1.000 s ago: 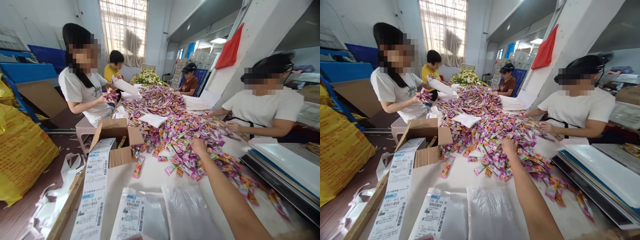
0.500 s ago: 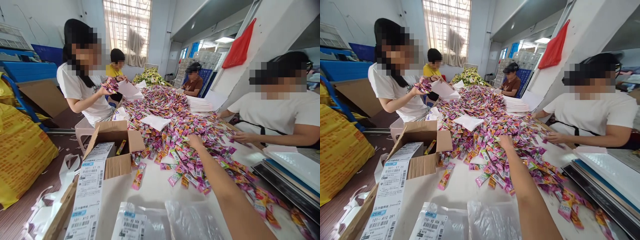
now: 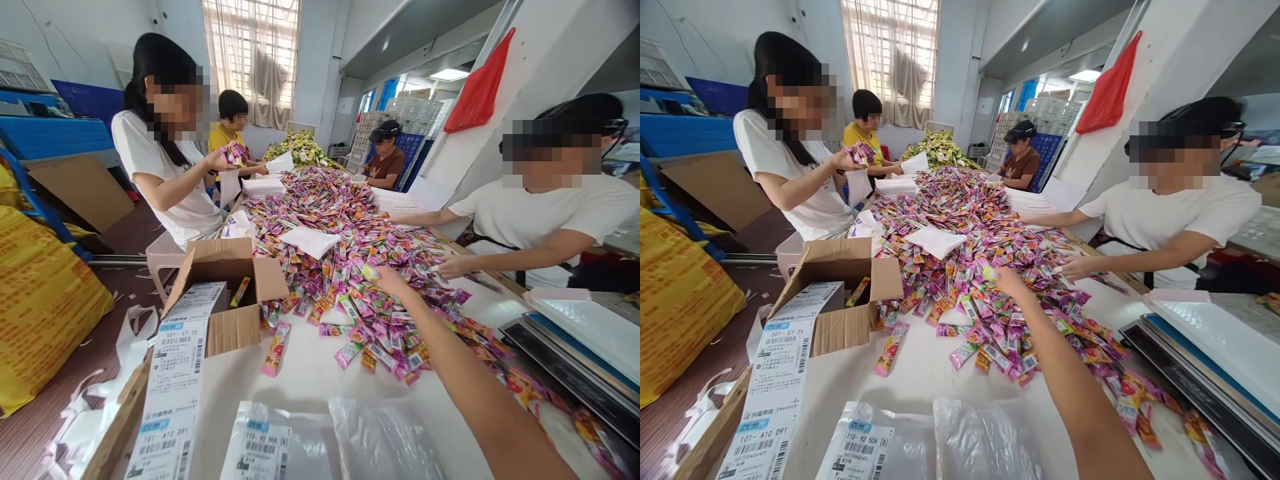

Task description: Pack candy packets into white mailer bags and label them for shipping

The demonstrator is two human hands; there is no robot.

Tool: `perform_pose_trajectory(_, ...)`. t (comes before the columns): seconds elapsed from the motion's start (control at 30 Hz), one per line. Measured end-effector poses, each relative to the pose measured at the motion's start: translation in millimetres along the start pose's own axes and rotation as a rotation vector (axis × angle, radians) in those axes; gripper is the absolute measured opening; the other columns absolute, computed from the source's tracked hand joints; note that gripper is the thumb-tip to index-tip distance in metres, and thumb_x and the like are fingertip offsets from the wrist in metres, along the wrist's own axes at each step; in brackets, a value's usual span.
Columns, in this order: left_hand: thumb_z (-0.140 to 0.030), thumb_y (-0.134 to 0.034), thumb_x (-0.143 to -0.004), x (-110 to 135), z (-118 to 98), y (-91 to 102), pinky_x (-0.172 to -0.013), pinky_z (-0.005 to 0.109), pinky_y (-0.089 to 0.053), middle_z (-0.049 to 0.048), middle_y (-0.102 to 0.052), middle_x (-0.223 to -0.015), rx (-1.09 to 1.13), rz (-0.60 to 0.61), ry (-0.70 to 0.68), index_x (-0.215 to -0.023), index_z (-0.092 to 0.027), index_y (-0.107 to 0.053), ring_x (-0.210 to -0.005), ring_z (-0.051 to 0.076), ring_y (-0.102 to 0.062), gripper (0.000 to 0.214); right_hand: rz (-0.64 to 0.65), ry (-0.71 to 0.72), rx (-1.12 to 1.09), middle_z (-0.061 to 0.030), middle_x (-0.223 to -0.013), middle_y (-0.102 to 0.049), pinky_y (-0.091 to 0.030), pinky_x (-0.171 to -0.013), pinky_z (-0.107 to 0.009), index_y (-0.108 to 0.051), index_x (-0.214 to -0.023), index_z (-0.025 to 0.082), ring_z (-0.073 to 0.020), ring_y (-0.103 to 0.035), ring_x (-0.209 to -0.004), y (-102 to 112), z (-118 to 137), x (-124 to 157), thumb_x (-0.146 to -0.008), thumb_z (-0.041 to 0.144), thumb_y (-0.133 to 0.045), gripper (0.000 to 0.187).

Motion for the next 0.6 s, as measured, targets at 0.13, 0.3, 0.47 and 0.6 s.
perform_pose_trajectory(0.13,-0.033,-0.055,-0.081,3.1,-6.4,1.2,-0.095,0.048,-0.041,-0.0186,-0.057,-0.131,-0.002,0.016,0.000,-0.129,-0.046,-0.050,-0.130,0.033,-0.023,0.050,0.094,0.056,-0.030,-0.0135,-0.090,-0.070,-0.044,-0.081,-0.033,-0.068,-0.103,0.013,-0.0246,-0.065,-0.084,-19.8,23.5,8.7,-0.074,0.023,-0.066,0.031)
perform_pose_trajectory(0.3,-0.032,-0.054,-0.082,9.2,-6.1,1.6,-0.099,0.045,-0.036,-0.0201,-0.050,-0.137,0.009,0.032,0.040,-0.135,-0.047,-0.041,-0.133,0.031,-0.014,0.057,0.010,0.117,-0.122,-0.0110,-0.110,-0.066,-0.044,-0.080,-0.027,-0.063,-0.115,0.015,-0.0243,-0.062,-0.097,-2.8,44.4,31.9,-0.082,0.030,-0.057,0.036)
perform_pose_trajectory(0.47,-0.031,-0.055,-0.081,54.9,-8.6,-19.1,-0.099,0.046,-0.036,-0.0180,-0.054,-0.135,0.021,0.151,0.100,-0.135,-0.045,-0.042,-0.133,0.030,-0.012,0.057,-0.132,-0.059,-0.140,-0.0147,-0.119,-0.061,-0.045,-0.079,-0.028,-0.049,-0.130,0.013,-0.0249,-0.059,-0.104,29.0,4.7,54.8,-0.093,0.030,-0.035,0.043)
perform_pose_trajectory(0.6,-0.033,-0.063,-0.076,130.9,-14.3,-46.3,-0.090,0.046,-0.046,-0.0151,-0.070,-0.111,0.036,0.301,0.138,-0.113,-0.043,-0.065,-0.123,0.033,-0.043,0.038,-0.087,-0.273,-0.099,-0.0233,-0.098,-0.066,-0.046,-0.073,-0.037,-0.063,-0.109,0.007,-0.0334,-0.063,-0.092,10.8,-27.3,73.3,-0.085,0.039,-0.050,0.042)
Point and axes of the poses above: each hand's wrist, its own x-axis away from the middle knuckle, its own y-axis out of the back of the hand, z = x × y, the point moved 10 cm from there along -x, towards the middle knuckle
